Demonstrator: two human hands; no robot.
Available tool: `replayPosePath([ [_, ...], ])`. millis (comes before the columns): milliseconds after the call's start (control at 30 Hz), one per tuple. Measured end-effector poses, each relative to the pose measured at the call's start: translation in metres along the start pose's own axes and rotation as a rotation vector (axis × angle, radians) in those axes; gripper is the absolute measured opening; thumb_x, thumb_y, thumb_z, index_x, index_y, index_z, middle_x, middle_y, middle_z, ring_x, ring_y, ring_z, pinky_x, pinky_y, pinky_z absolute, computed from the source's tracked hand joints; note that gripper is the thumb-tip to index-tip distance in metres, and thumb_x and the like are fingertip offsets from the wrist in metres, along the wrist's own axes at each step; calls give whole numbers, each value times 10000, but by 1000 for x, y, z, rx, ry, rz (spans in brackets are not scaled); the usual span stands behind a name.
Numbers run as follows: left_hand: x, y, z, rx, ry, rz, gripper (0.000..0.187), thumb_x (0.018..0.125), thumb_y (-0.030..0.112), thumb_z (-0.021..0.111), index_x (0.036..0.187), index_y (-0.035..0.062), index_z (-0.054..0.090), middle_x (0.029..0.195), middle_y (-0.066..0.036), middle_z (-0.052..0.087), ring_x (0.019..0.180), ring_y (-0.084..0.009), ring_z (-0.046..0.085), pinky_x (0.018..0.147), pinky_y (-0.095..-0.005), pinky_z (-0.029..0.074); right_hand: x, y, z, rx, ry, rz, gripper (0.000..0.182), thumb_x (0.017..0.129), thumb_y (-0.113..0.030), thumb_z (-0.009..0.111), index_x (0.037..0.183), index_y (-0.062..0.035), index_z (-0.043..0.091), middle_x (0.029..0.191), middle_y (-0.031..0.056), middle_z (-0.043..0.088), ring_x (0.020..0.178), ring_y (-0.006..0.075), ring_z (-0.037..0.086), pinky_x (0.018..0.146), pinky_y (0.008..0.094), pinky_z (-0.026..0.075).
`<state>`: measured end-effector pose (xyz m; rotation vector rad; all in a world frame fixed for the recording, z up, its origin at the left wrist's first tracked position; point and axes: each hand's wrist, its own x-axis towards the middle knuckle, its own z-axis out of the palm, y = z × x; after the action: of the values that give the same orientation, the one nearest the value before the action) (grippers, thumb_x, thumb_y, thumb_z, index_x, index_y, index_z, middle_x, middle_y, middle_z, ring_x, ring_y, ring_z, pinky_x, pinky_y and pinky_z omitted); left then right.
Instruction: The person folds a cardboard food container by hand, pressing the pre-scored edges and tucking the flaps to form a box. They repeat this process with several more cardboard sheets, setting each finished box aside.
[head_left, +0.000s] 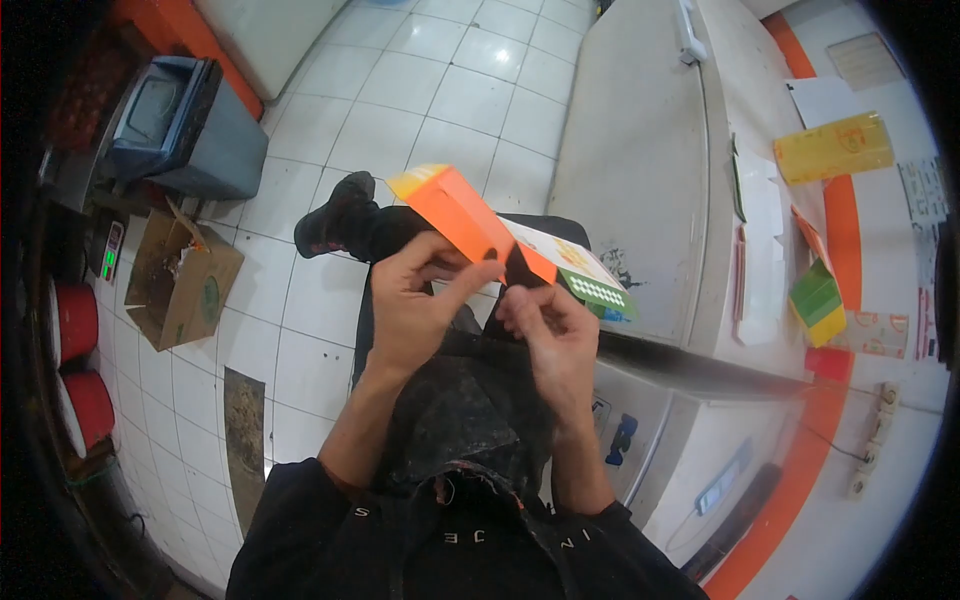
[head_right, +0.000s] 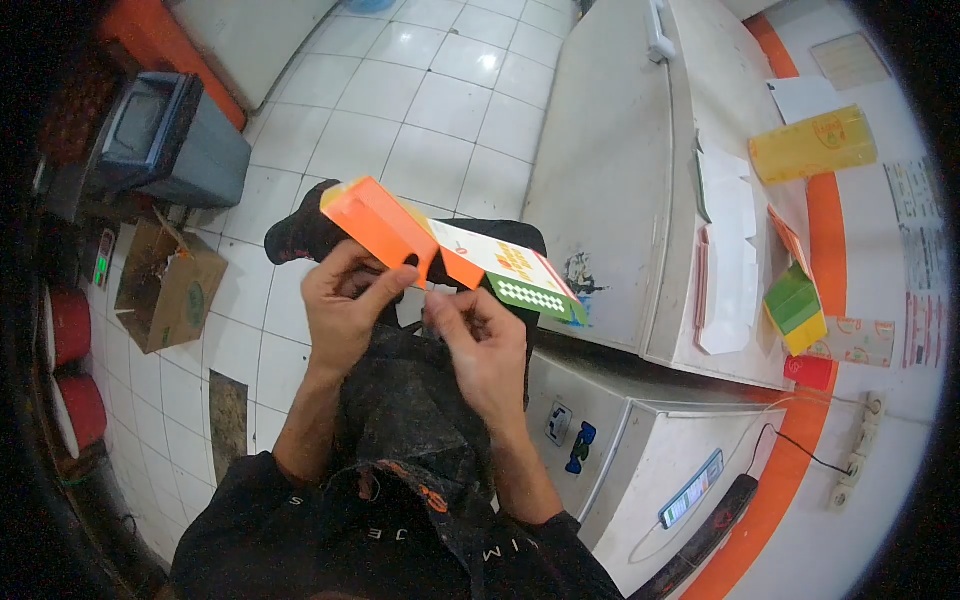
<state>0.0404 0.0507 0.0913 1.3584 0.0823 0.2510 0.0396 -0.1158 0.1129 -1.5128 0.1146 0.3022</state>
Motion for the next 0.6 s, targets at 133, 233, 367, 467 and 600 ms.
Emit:
replayPosePath([
  [133, 0, 16, 3, 37, 172, -35, 206, 867, 24, 802, 1047, -36, 722, 842, -58, 759, 796, -129, 744, 726, -230, 556, -10, -14, 13, -284, 96, -345, 426, 846, -22, 833, 1234, -16, 657, 1000, 66, 669, 723, 64, 594, 599, 188, 471],
  [233, -4, 23, 12, 126, 119, 85, 224, 867, 30, 801, 1060, -52, 722, 865, -82, 754, 798, -140, 737, 731, -243, 560, -4, -21, 16, -282, 112, -450, 413, 827, 5, 832, 1213, -40, 693, 1035, 68, 652, 706, 63, 577, 589, 188, 462],
  [367, -5, 32, 14, 228, 19, 238, 274, 881, 54, 791, 1117, -64, 717, 950, -140, 746, 846, -178, 729, 751, -273, 573, 0, -27, 8, -484, 93, -602, 277, 839, 21, 809, 1102, -41, 747, 968, 49, 657, 695, 62, 562, 584, 202, 448],
  [467, -3, 28, 17, 215, -20, 292, 289, 906, 59, 763, 1170, -48, 714, 982, -150, 741, 866, -207, 728, 769, -296, 582, -1, -32, 3, -505, 109, -526, 174, 889, 2, 775, 1059, -17, 743, 897, 31, 678, 692, 57, 556, 607, 200, 445],
  [600, -5, 20, 20, 100, -38, 267, 337, 881, 46, 768, 1204, -28, 705, 1003, -158, 731, 905, -250, 717, 807, -334, 574, 8, -30, -15, -127, 262, -225, 107, 980, -81, 711, 1032, 13, 713, 875, 34, 708, 671, 40, 542, 603, 188, 425],
])
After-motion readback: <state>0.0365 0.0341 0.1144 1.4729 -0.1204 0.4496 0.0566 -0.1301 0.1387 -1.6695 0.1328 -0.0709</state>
